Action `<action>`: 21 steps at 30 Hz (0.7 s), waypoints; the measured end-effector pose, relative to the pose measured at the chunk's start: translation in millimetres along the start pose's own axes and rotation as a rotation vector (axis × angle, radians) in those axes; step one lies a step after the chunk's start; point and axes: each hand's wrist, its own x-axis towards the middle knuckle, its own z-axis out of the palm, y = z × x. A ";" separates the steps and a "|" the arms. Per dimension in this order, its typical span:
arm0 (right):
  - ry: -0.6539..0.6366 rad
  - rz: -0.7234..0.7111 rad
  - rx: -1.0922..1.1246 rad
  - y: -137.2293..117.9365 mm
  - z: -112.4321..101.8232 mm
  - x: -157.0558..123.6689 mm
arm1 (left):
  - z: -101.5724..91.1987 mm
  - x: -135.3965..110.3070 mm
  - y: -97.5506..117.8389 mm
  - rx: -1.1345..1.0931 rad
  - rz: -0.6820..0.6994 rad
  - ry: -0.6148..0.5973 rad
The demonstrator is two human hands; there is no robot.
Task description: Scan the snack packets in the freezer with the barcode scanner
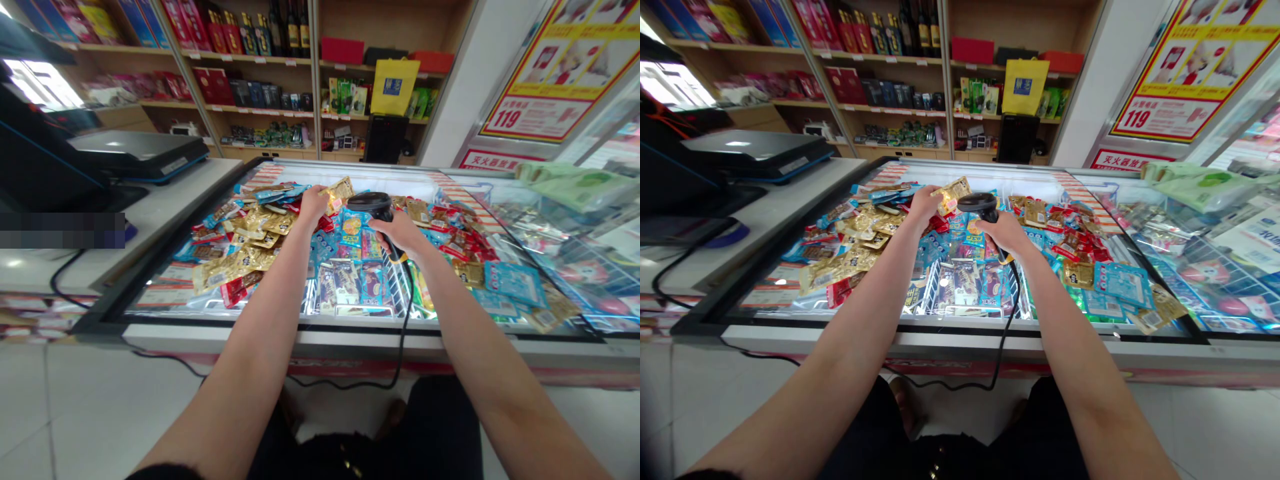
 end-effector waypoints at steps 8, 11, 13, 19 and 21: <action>0.010 -0.012 0.035 -3.6 1.6 -2.2 | 0.7 -2.8 0.3 -0.011 0.004 -0.007; 0.013 0.000 0.099 -4.9 1.5 -3.8 | 0.6 -2.6 1.2 0.001 -0.005 -0.011; 0.004 -0.003 0.095 -5.5 1.0 -4.9 | 0.4 -2.4 1.8 0.007 -0.015 -0.017; 0.002 -0.009 0.051 -5.5 -0.5 -5.5 | 0.4 1.0 -0.9 0.006 0.013 -0.012; -0.003 -0.008 0.045 -4.0 -0.8 -4.5 | 0.5 2.3 -2.4 -0.009 0.022 -0.011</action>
